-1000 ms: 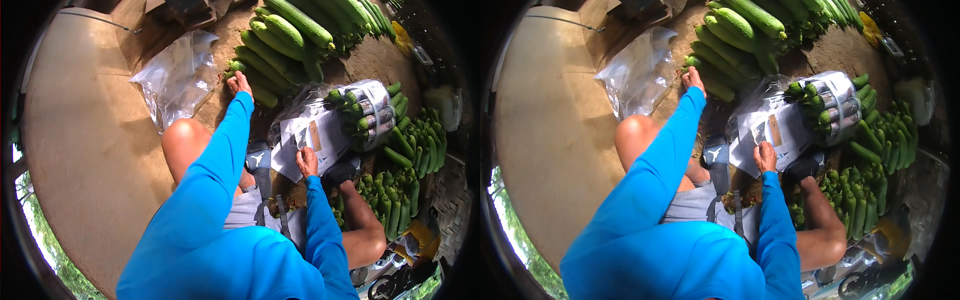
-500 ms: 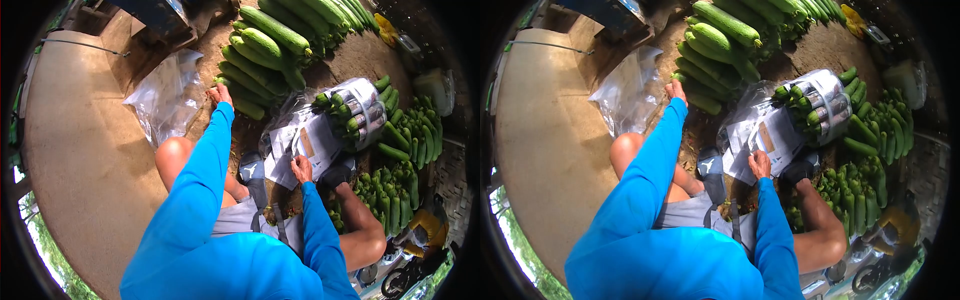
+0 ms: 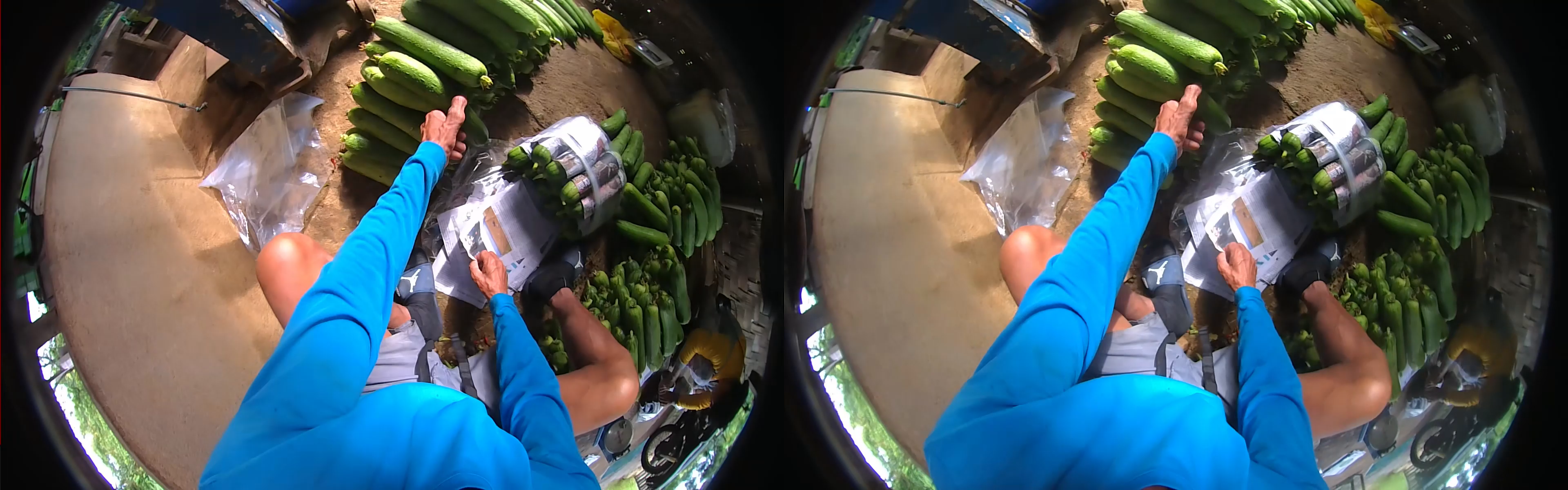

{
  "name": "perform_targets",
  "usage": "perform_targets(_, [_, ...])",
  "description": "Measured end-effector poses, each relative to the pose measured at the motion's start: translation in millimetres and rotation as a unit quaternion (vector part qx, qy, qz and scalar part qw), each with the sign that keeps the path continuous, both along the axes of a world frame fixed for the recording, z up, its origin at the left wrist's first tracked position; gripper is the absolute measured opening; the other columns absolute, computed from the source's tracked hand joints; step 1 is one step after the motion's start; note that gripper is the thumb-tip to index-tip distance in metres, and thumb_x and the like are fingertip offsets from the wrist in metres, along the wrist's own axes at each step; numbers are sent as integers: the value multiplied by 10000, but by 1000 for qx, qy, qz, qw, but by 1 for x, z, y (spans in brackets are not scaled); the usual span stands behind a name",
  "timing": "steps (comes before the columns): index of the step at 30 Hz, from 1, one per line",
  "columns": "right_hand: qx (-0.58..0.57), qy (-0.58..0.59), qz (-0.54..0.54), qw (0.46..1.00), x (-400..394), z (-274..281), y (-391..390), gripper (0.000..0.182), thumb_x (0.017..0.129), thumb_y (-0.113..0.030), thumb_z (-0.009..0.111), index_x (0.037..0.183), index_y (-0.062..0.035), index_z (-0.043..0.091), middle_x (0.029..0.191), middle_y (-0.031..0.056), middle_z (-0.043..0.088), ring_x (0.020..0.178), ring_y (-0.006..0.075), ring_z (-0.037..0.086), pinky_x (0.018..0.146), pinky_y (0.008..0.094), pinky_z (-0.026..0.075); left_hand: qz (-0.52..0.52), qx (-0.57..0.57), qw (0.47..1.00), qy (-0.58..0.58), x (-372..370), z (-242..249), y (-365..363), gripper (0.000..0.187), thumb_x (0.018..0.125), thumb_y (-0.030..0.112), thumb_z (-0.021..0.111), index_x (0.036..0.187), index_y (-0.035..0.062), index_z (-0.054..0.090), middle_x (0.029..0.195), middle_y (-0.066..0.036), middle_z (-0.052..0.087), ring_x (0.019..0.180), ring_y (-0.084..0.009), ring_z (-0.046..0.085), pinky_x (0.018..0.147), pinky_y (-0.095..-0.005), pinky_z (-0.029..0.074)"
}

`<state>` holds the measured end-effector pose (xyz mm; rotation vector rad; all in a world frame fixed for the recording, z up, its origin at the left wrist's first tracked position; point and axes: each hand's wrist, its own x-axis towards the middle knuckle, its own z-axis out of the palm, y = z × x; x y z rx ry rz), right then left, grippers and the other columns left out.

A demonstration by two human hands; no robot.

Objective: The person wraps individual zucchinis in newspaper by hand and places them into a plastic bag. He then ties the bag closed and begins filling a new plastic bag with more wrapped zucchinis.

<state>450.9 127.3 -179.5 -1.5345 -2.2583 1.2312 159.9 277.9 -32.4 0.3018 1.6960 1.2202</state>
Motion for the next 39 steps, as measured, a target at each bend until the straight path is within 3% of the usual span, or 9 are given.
perform_targets(8, [55,-24,24,998,10,0,-12,185,812,-234,602,839,-54,573,864,180,589,845,396,575,745,518,464,141,85,981,105,-4,-37,-10,683,767,633,739,516,133,347,481,23,360,379,-123,270,387,-343,157])
perform_targets(13, [72,-29,-2,997,15,5,-13,169,790,-232,600,830,-73,561,864,149,587,860,376,586,750,512,480,215,200,956,24,-14,-23,-38,376,821,436,753,780,92,608,711,14,546,592,-111,478,544,-309,393])
perform_targets(15, [82,-25,-15,996,15,2,-14,176,805,-238,603,846,-74,552,868,147,575,862,375,584,757,508,479,152,183,971,23,-25,-19,-58,410,848,385,695,1016,11,688,947,-67,665,859,-169,596,799,-301,466])
perform_targets(20, [82,-44,-22,995,14,3,-15,179,791,-227,597,882,-80,554,907,145,574,904,374,584,785,516,501,100,196,972,84,1,-2,-91,408,897,361,635,1010,-30,676,905,-51,644,799,-140,582,746,-292,469])
perform_targets(21, [82,-43,-26,995,14,4,-15,179,791,-227,597,882,-80,554,907,145,574,904,374,584,785,516,501,91,173,973,123,8,-3,-95,368,874,339,706,802,-6,601,770,-32,595,684,-115,521,637,-301,450])
perform_targets(27, [92,-43,-37,994,13,6,-18,175,789,-219,599,873,-75,543,912,150,569,913,377,582,782,517,502,-217,220,913,267,69,-10,-99,284,850,233,736,1012,10,670,872,-85,703,760,-144,633,715,-312,516])
perform_targets(31, [94,-50,-22,994,18,10,-16,170,809,-215,606,901,-82,555,945,141,587,936,366,592,791,506,503,-435,103,834,324,95,-42,-92,406,762,400,737,980,63,674,837,-173,691,764,-330,684,693,-411,533])
perform_targets(34, [87,-114,61,988,17,14,-13,244,780,-248,668,930,-70,595,928,155,614,887,352,620,738,507,520,-594,103,704,376,111,-51,-82,501,722,511,656,943,62,640,854,-207,674,820,-415,642,720,-488,508])
perform_targets(39, [64,-162,144,974,23,15,-30,311,734,-274,744,938,-88,603,917,115,612,877,314,618,694,456,526,-751,186,485,408,119,-109,-69,579,712,539,669,1033,59,620,1013,-161,679,954,-351,645,831,-451,486])
